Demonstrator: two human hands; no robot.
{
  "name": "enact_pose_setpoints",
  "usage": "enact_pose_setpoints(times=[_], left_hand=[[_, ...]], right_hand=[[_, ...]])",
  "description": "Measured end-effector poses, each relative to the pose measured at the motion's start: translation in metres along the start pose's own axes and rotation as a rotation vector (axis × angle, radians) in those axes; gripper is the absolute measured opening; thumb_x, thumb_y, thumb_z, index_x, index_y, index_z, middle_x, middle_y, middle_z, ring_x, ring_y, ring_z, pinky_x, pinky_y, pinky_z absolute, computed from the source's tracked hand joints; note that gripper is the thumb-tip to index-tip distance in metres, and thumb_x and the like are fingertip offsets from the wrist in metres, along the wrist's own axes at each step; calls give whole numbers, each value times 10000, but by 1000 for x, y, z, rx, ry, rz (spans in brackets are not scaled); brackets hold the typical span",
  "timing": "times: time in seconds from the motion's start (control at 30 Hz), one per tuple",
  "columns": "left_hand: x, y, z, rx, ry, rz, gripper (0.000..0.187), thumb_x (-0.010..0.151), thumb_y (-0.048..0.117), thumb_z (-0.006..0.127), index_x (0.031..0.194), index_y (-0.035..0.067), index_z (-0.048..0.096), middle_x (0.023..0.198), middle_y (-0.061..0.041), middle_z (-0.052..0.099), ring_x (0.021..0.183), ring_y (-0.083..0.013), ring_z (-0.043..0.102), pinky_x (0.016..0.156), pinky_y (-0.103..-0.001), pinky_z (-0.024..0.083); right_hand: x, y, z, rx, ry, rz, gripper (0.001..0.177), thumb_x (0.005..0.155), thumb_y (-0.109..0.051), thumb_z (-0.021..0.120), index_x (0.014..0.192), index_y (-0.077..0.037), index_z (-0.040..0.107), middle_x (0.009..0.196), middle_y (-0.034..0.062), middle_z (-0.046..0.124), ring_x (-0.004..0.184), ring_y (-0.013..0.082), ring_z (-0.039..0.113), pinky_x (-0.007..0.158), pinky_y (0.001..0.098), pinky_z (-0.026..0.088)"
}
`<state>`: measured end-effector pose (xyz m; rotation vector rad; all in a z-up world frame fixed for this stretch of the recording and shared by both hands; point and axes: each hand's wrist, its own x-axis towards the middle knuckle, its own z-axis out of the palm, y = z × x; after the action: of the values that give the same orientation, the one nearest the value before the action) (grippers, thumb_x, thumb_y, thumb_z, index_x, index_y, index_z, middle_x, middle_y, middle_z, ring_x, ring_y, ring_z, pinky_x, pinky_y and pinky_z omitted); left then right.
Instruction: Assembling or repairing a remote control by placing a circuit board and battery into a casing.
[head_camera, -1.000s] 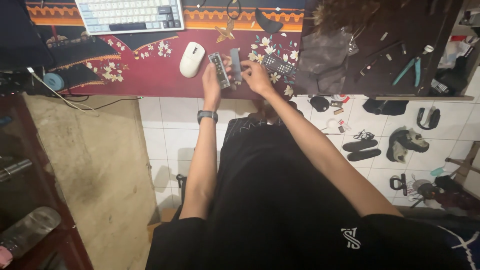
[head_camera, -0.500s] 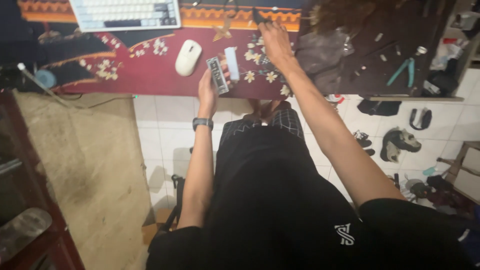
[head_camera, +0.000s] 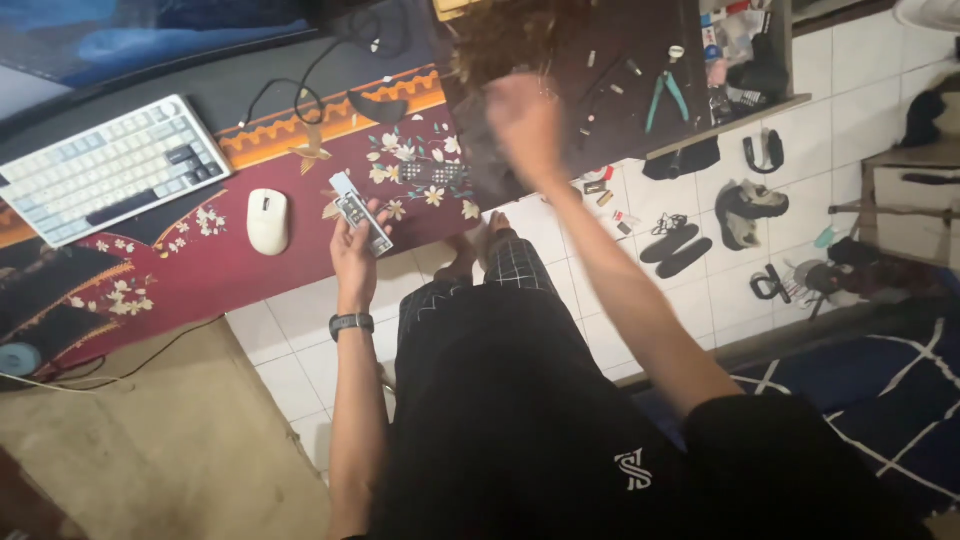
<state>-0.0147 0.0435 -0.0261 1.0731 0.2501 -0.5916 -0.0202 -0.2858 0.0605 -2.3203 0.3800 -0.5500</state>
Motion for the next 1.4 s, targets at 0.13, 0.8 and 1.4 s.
enact_pose_setpoints(times=[0.13, 0.8, 1.4], left_hand=[[-1, -2, 24, 24, -37, -12, 421, 1063, 81, 526, 1460, -11, 422, 1399, -180, 618, 1180, -262, 687, 959, -372, 598], [-44, -42, 177, -105, -110, 21, 435, 1098, 175, 465, 1491, -3, 410, 1419, -212, 601, 1245, -327, 659, 1019, -440, 577], [-87, -9, 254, -229, -356, 49, 593, 1116, 375, 360, 1607, 46, 317, 1537, -171, 511, 1282, -260, 599, 980, -420, 555]], right_hand=[[-39, 178, -55, -91, 109, 253, 157, 867, -71, 755, 1021, -42, 743, 991, 133, 771, 911, 283, 755, 819, 376, 585], [-62, 229, -64, -162, 57, 646, 370, 703, -75, 812, 1033, -50, 648, 864, 151, 761, 842, 309, 738, 783, 397, 566], [-27, -3, -191, 901, -632, 334, 277, 1036, -41, 695, 1294, 19, 614, 1114, 90, 723, 968, 135, 734, 886, 287, 642]])
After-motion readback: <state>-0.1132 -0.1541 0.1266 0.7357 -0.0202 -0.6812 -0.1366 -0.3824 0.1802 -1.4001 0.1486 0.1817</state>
